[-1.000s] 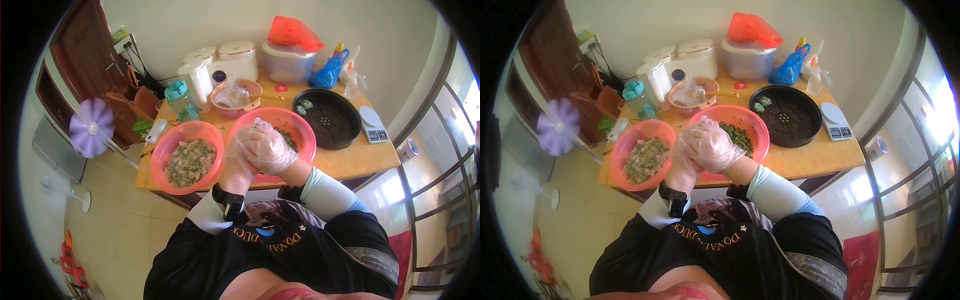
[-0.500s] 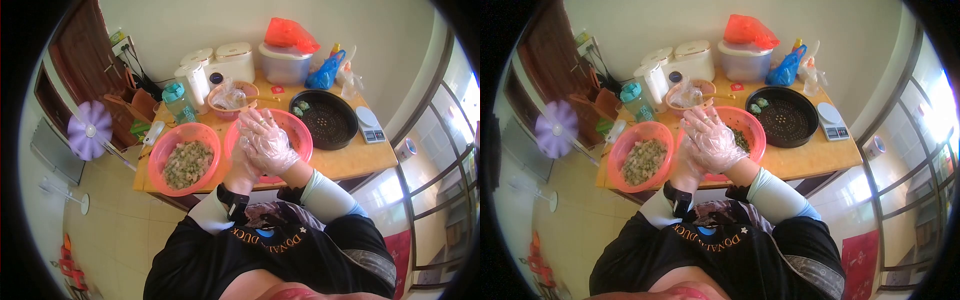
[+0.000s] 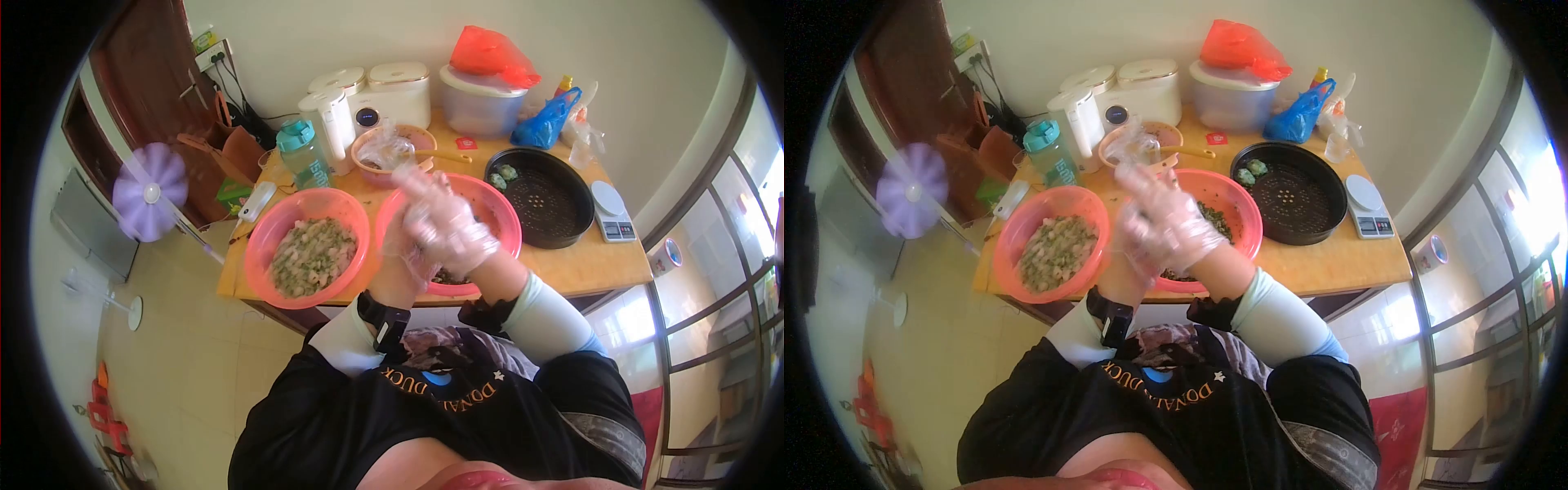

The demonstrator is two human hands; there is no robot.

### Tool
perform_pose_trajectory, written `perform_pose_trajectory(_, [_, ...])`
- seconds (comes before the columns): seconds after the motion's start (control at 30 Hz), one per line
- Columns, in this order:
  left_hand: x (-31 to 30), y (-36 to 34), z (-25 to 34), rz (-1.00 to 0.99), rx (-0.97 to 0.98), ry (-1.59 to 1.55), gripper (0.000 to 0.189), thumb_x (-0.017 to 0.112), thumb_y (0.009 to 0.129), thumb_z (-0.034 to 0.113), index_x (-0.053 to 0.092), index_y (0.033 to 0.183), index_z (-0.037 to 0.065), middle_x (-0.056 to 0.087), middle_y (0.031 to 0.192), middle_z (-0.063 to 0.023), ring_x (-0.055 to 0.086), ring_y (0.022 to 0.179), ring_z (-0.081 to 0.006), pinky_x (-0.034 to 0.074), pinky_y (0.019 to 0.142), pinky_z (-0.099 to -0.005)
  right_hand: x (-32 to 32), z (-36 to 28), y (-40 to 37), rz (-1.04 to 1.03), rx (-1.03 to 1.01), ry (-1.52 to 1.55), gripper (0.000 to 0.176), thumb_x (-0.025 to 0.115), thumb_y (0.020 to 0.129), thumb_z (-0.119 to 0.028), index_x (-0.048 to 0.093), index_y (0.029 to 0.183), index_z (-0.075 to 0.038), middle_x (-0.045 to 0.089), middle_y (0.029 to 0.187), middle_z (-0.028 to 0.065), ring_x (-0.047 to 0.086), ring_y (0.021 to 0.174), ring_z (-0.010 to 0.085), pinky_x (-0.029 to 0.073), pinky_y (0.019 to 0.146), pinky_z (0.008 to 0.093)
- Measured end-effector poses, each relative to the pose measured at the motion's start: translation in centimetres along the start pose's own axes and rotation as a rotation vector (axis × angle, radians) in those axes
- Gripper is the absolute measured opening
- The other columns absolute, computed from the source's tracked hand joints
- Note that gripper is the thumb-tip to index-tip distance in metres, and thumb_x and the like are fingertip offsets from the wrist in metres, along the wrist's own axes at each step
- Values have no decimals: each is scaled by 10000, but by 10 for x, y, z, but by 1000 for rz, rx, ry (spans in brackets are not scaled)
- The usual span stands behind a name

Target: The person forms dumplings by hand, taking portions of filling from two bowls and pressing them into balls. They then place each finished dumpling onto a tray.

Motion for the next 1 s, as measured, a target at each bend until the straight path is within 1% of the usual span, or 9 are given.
perform_pose_trajectory(0.1, [-7, 6, 6, 95, -102, -418, 332, 516, 1016, 246, 617, 1221, 5, 656, 1219, -128, 631, 1156, -282, 514, 1038, -424, -47, -19, 0, 213, 243, 565, 491, 460, 1053, -345, 536, 1399, -6, 657, 1257, 222, 633, 1142, 367, 482, 984, 403])
perform_pose_trajectory(0.2, [-7, 10, 14, 123, -80, -425, 301, 534, 1005, 255, 654, 1104, -3, 689, 1091, -126, 660, 1069, -303, 539, 999, -446, -58, -24, -3, 252, 243, 421, 431, 551, 1030, -324, 634, 1265, 29, 695, 1025, 120, 644, 920, 175, 511, 856, 338])
perform_pose_trajectory(0.3, [-11, 13, 19, 122, -33, -350, 283, 539, 1017, 274, 633, 1089, 16, 674, 1040, -106, 659, 1026, -288, 549, 964, -440, -29, -16, -8, -19, 586, 562, 366, 576, 1025, -280, 683, 1177, 35, 712, 1026, 121, 665, 886, 182, 535, 810, 340])
perform_pose_trajectory(0.43, [-25, 17, 14, 92, -48, -169, 287, 527, 1046, 331, 602, 1086, 56, 648, 998, -84, 655, 977, -250, 559, 916, -416, 1, 0, -4, -92, 579, 433, 297, 586, 1016, -234, 723, 1066, 25, 700, 884, 102, 645, 838, 146, 529, 772, 320])
perform_pose_trajectory(0.6, [-44, 23, 17, 95, -33, -85, 324, 482, 1068, 366, 617, 1095, 73, 651, 1025, -66, 648, 991, -228, 547, 916, -390, 3, 10, -5, -80, 593, 472, 320, 594, 1018, -262, 735, 1066, 21, 702, 897, 74, 650, 823, 162, 530, 821, 321])
perform_pose_trajectory(0.77, [-66, 43, 21, -86, -30, 59, 538, 362, 1088, 486, 625, 1213, 34, 671, 1121, -80, 636, 1067, -233, 495, 990, -397, 13, 29, -24, 197, 945, 846, 557, 564, 1039, -359, 468, 1462, -10, 651, 1150, 93, 620, 1067, 224, 500, 988, 376])
perform_pose_trajectory(0.8, [-38, 39, 20, 126, -22, 320, 609, 315, 1087, 516, 598, 1287, 15, 664, 1196, -105, 621, 1117, -233, 467, 1026, -393, 24, 30, -26, 212, 1076, 1094, 542, 483, 1073, -349, 380, 1504, -36, 575, 1287, 139, 565, 1203, 252, 463, 1053, 418])
perform_pose_trajectory(0.9, [-18, 38, 13, 268, -51, 682, 719, 253, 1087, 550, 521, 1430, -23, 591, 1400, -172, 560, 1253, -239, 403, 1107, -370, 60, 68, -32, 474, 969, 1680, 435, 443, 1085, -356, 512, 1394, -56, 578, 1309, 125, 580, 1174, 284, 495, 1004, 474])
perform_pose_trajectory(1.0, [-25, 52, 21, -79, 274, 1036, 751, 256, 1084, 555, 478, 1424, -77, 510, 1478, -200, 490, 1361, -265, 308, 1198, -397, 53, 67, -32, 613, 1018, 1714, 403, 405, 1097, -366, 547, 1299, -48, 578, 1292, 134, 576, 1170, 300, 486, 1017, 532])
Point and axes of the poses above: each hand's wrist, its own y-axis towards the middle knuckle, its own x-axis out of the palm, z = x × y, the point moved 3 cm from there along y, towards the middle knuckle
